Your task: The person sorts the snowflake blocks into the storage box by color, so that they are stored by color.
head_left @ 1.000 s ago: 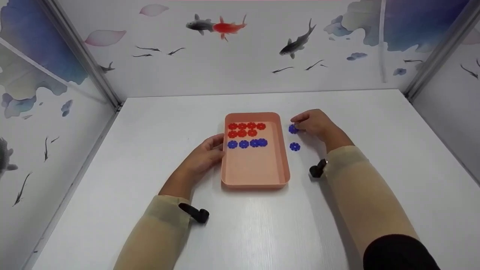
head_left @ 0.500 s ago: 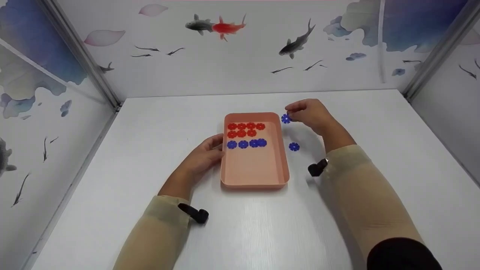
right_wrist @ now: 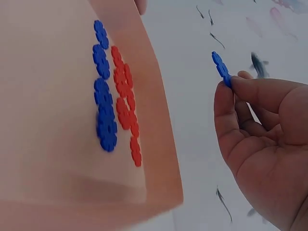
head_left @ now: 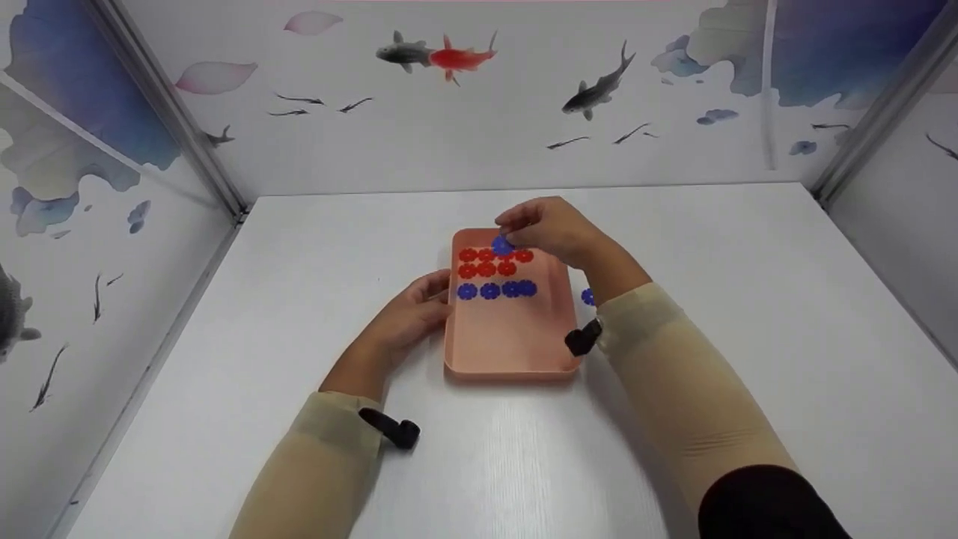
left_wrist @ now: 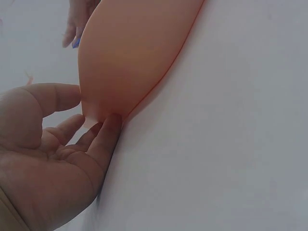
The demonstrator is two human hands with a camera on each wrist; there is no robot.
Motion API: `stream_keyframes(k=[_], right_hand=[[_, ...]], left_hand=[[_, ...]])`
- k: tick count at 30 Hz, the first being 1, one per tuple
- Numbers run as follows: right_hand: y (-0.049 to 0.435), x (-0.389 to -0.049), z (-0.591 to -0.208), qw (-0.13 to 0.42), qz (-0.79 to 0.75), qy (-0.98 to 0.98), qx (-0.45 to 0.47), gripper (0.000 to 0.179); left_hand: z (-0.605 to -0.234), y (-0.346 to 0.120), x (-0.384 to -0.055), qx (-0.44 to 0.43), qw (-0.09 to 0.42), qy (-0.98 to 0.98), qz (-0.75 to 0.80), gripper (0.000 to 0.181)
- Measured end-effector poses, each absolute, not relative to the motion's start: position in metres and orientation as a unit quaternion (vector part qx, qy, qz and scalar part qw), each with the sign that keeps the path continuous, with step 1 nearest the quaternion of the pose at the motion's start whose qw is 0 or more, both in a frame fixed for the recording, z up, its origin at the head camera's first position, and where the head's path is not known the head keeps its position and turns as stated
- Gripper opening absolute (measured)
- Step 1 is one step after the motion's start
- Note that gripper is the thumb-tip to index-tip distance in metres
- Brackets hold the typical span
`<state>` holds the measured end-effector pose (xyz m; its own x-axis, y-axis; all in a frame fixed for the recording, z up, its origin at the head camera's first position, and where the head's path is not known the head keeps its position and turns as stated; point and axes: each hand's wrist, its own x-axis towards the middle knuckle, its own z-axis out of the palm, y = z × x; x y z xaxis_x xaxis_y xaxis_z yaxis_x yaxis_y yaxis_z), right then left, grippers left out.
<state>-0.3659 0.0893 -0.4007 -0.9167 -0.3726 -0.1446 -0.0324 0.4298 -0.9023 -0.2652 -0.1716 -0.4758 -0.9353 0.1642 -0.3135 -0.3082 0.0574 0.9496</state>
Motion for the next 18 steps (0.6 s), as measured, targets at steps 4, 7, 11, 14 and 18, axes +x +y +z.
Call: stream_keyframes(k=[4,7,11,14,18], right_hand=[[0.068,-0.363,-0.406,0.192,-0.512,0.829,-0.120,0.032],[0.056,-0.362,-0.409,0.208,-0.500,0.831,-0.124,0.031],[0.046,-0.363,-0.414,0.226,-0.505,0.822,-0.134,0.030],[0.040,-0.364,-0.419,0.237,-0.517,0.810,-0.144,0.031],[0.036,-0.367,-0.430,0.241,-0.504,0.812,-0.165,0.027]], left_hand=[[-0.476,-0.172,-0.265,-0.049,0.175,0.709,0.682,0.069],[-0.477,-0.173,-0.264,-0.041,0.177,0.706,0.685,0.069],[-0.478,-0.173,-0.265,-0.031,0.175,0.696,0.696,0.069],[-0.478,-0.173,-0.266,-0.034,0.175,0.696,0.696,0.069],[-0.478,-0.175,-0.267,-0.027,0.174,0.698,0.694,0.070]])
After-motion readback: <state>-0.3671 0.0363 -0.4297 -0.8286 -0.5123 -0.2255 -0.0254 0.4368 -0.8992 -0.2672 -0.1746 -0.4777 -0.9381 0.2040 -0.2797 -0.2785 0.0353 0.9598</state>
